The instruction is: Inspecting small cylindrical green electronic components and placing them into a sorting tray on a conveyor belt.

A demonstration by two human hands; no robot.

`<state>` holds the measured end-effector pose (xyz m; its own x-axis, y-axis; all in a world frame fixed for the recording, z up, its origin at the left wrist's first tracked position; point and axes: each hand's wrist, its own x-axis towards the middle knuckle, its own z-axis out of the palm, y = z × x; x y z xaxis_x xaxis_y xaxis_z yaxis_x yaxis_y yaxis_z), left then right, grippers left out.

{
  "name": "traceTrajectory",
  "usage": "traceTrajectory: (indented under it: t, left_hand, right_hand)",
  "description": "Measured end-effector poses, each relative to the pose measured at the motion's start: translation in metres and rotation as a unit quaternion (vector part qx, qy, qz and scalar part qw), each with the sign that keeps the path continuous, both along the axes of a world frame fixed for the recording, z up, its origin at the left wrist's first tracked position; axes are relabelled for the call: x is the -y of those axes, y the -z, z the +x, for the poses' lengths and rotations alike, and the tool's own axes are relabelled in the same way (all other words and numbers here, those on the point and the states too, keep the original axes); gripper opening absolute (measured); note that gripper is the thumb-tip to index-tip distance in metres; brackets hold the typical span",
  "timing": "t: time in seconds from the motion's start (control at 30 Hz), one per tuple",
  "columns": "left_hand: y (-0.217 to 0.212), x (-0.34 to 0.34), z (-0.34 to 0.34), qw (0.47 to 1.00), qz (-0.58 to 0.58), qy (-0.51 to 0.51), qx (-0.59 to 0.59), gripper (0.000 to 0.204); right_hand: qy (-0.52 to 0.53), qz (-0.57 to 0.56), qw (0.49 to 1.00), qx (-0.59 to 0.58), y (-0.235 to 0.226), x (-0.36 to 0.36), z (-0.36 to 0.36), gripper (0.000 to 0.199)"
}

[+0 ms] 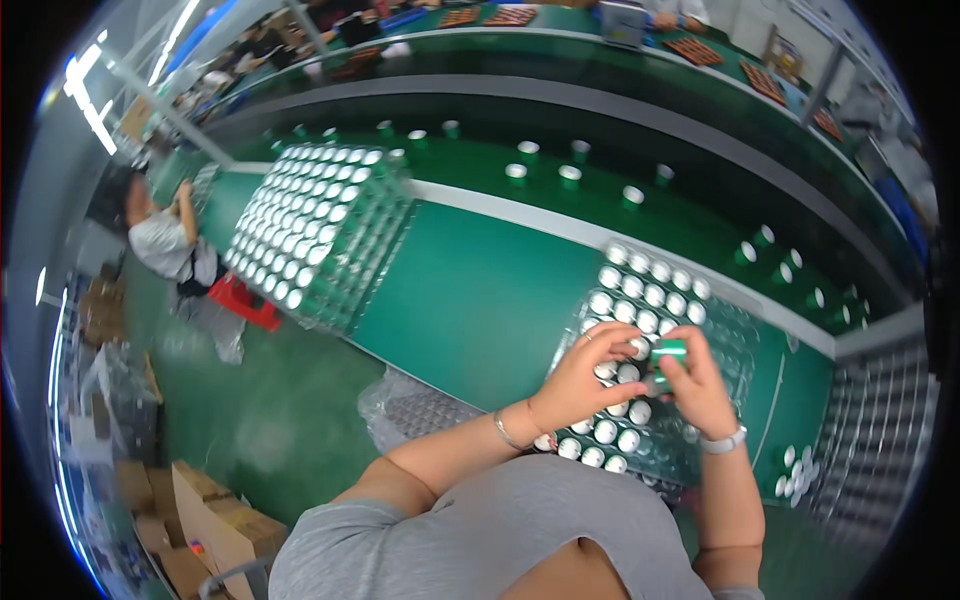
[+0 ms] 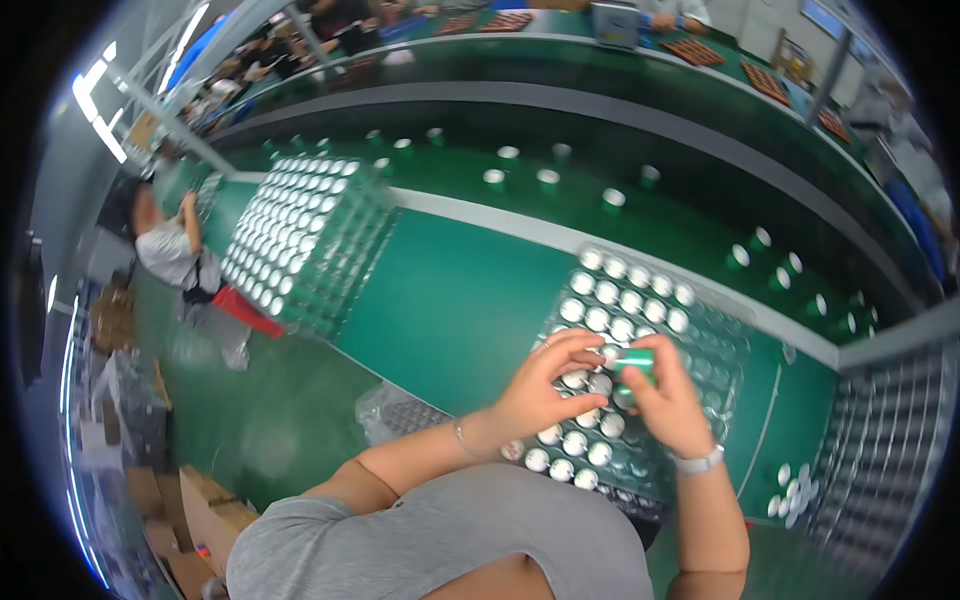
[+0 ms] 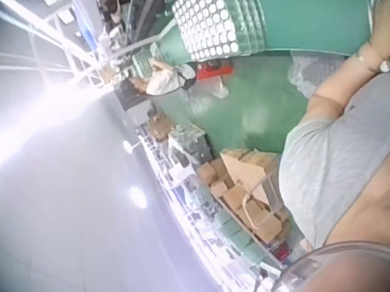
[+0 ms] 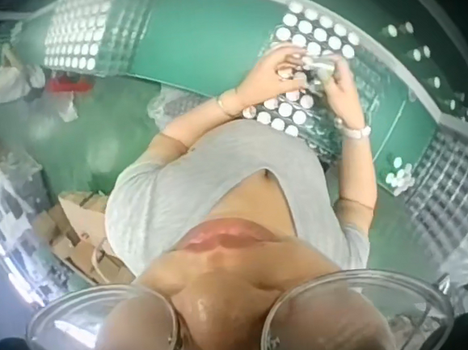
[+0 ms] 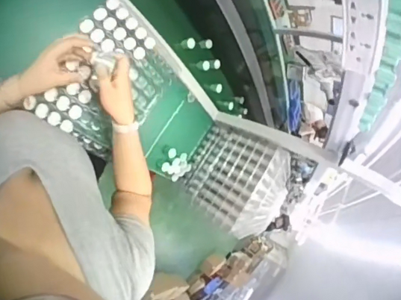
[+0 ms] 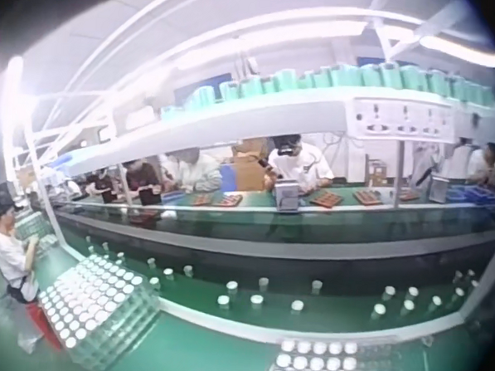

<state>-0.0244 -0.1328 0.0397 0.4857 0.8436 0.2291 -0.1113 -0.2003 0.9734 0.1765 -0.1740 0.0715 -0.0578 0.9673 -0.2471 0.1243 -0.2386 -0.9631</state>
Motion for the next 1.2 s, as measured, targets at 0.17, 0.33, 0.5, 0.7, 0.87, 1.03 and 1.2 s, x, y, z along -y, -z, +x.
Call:
traceTrajectory:
  t: [0.17,0.33,0.5,0.7,0.87,1.03,1.2]
  left_hand:
    - [0.003,0.007,0.013,0.981,-0.17,0.086,0.042,0.046]
    - [-0.002,0.001,0.014,0.975,-0.214,0.057,-0.023,0.045]
    - [0.015,-0.005,0.024,0.977,-0.199,0.068,0.042,0.046]
    - [0.013,-0.004,0.025,0.974,-0.212,0.073,0.029,0.042]
    - [0.017,-0.003,0.023,0.971,-0.227,0.069,0.021,0.042]
    - [0.023,-0.007,0.022,0.983,-0.163,0.076,0.037,0.043]
    - [0.019,-0.006,0.023,0.974,-0.21,0.076,0.049,0.042]
  right_hand:
    - [-0.018,0.054,0.998,-0.014,0.014,0.029,-0.007,0.029]
    - [0.008,0.101,0.995,-0.001,0.021,0.03,0.011,0.047]
    - [0.114,0.097,0.985,-0.083,0.036,0.033,0.035,0.033]
    - [0.079,0.099,0.965,-0.231,0.042,0.035,0.03,0.038]
    - [0.073,0.079,0.975,-0.193,0.044,0.035,0.024,0.038]
    - [0.077,0.13,0.968,-0.201,0.051,0.032,0.025,0.038]
    - [0.084,0.154,0.98,-0.09,0.047,0.033,0.023,0.04]
